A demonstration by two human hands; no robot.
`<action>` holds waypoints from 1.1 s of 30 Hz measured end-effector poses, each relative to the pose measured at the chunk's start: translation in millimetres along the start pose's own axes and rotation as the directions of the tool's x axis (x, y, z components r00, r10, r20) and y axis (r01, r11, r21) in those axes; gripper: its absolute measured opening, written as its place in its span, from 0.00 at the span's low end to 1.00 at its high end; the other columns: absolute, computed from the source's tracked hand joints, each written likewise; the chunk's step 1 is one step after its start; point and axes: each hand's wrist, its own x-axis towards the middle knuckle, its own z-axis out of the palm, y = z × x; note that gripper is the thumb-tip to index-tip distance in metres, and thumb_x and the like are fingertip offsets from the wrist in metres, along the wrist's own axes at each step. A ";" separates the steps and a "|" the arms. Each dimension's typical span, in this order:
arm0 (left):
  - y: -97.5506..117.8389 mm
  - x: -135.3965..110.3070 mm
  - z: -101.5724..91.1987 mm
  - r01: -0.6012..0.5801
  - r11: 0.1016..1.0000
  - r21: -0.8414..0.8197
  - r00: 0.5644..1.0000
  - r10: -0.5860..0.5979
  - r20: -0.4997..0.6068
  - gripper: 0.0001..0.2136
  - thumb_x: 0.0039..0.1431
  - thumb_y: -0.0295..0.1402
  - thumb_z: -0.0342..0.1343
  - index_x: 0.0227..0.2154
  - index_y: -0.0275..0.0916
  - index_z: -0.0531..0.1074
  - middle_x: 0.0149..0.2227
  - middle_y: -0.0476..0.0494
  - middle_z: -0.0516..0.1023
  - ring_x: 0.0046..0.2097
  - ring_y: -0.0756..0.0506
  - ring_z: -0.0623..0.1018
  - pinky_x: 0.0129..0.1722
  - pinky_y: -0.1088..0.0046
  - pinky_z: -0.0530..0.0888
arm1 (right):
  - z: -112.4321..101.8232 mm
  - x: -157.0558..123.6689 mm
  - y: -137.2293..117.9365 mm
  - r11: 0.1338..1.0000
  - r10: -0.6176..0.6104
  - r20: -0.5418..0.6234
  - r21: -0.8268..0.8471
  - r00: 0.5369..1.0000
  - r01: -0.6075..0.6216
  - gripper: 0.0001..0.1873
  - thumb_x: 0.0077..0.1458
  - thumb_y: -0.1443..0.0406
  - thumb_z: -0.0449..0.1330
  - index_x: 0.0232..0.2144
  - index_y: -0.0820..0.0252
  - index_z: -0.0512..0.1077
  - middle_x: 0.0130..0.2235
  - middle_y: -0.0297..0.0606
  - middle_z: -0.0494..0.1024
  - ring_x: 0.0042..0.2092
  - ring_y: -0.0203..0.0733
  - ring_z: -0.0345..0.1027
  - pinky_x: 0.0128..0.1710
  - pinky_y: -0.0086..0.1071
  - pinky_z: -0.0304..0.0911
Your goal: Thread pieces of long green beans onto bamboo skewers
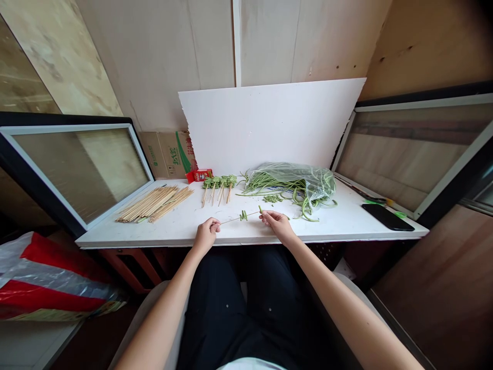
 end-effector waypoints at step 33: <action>13.2 -8.3 5.1 -0.040 0.997 0.073 0.996 0.046 -0.079 0.10 0.66 0.31 0.51 0.36 0.42 0.79 0.30 0.47 0.83 0.35 0.44 0.81 0.38 0.69 0.74 | 1.7 -0.9 1.8 0.999 -0.019 -0.107 -0.043 0.994 0.015 0.26 0.50 0.41 0.71 0.35 0.55 0.86 0.39 0.44 0.86 0.38 0.48 0.75 0.41 0.39 0.69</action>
